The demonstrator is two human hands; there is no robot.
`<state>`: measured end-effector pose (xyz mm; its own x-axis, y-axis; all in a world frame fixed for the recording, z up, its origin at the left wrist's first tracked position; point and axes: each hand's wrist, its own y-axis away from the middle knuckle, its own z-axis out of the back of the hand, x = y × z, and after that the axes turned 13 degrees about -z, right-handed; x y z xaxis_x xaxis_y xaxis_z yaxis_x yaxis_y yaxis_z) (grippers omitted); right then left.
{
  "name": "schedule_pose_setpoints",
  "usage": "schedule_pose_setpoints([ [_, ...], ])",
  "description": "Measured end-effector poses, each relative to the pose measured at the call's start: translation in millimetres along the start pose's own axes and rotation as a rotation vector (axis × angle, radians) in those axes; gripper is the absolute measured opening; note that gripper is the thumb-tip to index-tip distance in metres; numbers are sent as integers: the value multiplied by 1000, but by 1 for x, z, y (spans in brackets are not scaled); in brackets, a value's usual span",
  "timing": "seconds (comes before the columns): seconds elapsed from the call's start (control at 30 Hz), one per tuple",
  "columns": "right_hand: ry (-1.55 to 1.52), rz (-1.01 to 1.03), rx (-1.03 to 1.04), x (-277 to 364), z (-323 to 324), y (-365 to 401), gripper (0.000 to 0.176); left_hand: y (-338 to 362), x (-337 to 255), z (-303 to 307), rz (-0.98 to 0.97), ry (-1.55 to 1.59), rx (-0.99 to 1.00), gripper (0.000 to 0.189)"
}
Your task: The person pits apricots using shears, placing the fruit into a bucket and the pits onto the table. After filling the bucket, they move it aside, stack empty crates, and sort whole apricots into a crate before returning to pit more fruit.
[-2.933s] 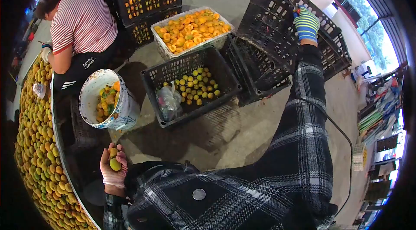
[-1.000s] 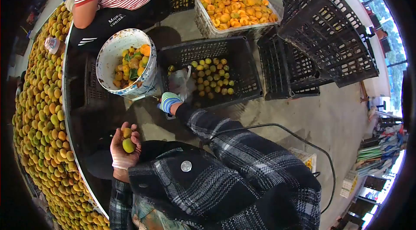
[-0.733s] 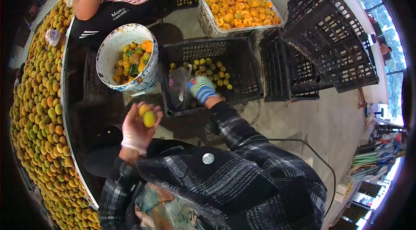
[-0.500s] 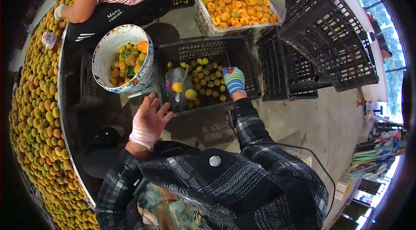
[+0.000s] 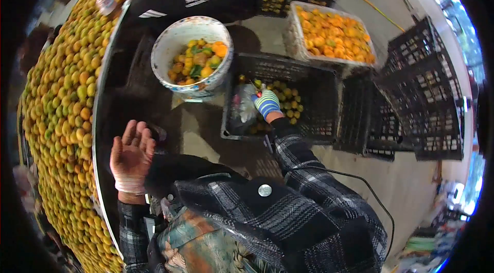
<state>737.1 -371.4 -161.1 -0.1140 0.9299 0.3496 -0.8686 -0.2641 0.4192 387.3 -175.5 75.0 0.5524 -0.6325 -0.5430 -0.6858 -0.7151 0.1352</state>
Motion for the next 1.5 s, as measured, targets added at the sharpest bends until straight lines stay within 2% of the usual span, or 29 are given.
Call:
schedule_pose_setpoints([
  [0.07,-119,-114,-39,3,-23,-7,48,15,-31,8,-110,16,-15,55],
  [0.13,-217,-182,28,-9,-51,-17,52,35,-58,19,-213,45,-14,56],
  [0.2,-87,-136,-19,-15,-71,-10,56,58,-79,32,-306,10,-21,56],
  [0.3,-201,61,-41,-50,-139,-38,53,92,-97,50,-420,8,-172,56],
  [0.37,-43,-42,42,-55,-161,-47,48,111,-102,60,-479,9,-224,55],
  [0.43,47,230,-41,-104,-229,-98,48,124,-105,71,-516,20,-281,52],
  [0.47,93,362,-95,-99,-229,-96,48,129,-105,73,-531,23,-283,52],
  [0.5,-81,114,-93,-94,-233,-89,46,131,-105,75,-546,19,-294,51],
  [0.53,-82,124,-98,-77,-204,-73,46,132,-106,76,-557,17,-302,50],
  [0.6,257,-77,249,-39,-134,-40,39,130,-105,73,-576,33,-297,50],
  [0.63,277,-17,247,-30,-109,-28,40,130,-105,72,-583,43,-299,50],
  [0.67,281,-11,242,-40,-116,-39,40,129,-106,73,-590,49,-299,50],
  [0.73,110,45,87,-73,-125,-67,39,126,-109,77,-594,41,-258,49],
  [0.8,-43,-49,66,-71,-87,-53,35,124,-110,80,-601,44,-238,48],
  [0.87,-502,173,201,-82,-60,-52,32,121,-107,75,-604,29,-229,47],
  [0.9,-231,218,138,-59,-19,-24,28,120,-104,69,-596,44,-227,45],
  [0.93,-156,323,137,-63,-8,-30,33,119,-100,63,-593,59,-227,43],
  [0.97,-226,412,87,-84,-16,-57,39,118,-96,59,-574,41,-265,40],
  [1.0,-77,449,82,-42,35,-8,43,116,-90,57,-556,29,-304,38],
  [1.07,-178,512,181,-30,60,-7,42,114,-71,59,-481,8,-201,40],
  [1.13,-280,505,171,14,99,34,42,110,-48,69,-403,0,-144,38],
  [1.2,-343,573,331,70,142,83,38,111,-43,47,-416,-305,-172,38],
  [1.27,-377,748,271,112,159,98,33,119,-55,21,-377,-610,-124,42],
  [1.3,-336,821,293,143,171,125,32,116,-53,22,-571,-794,-62,44],
  [1.33,-267,839,412,174,177,131,29,114,-51,24,-758,-982,-6,47],
  [1.4,-194,976,377,230,178,191,28,138,-72,-3,-815,-1226,-98,64],
  [1.47,-336,1310,298,274,155,261,31,169,-91,-23,-899,-1292,-129,78],
  [1.5,-223,1384,347,294,149,295,33,173,-93,-17,-1103,-1415,-135,85],
])
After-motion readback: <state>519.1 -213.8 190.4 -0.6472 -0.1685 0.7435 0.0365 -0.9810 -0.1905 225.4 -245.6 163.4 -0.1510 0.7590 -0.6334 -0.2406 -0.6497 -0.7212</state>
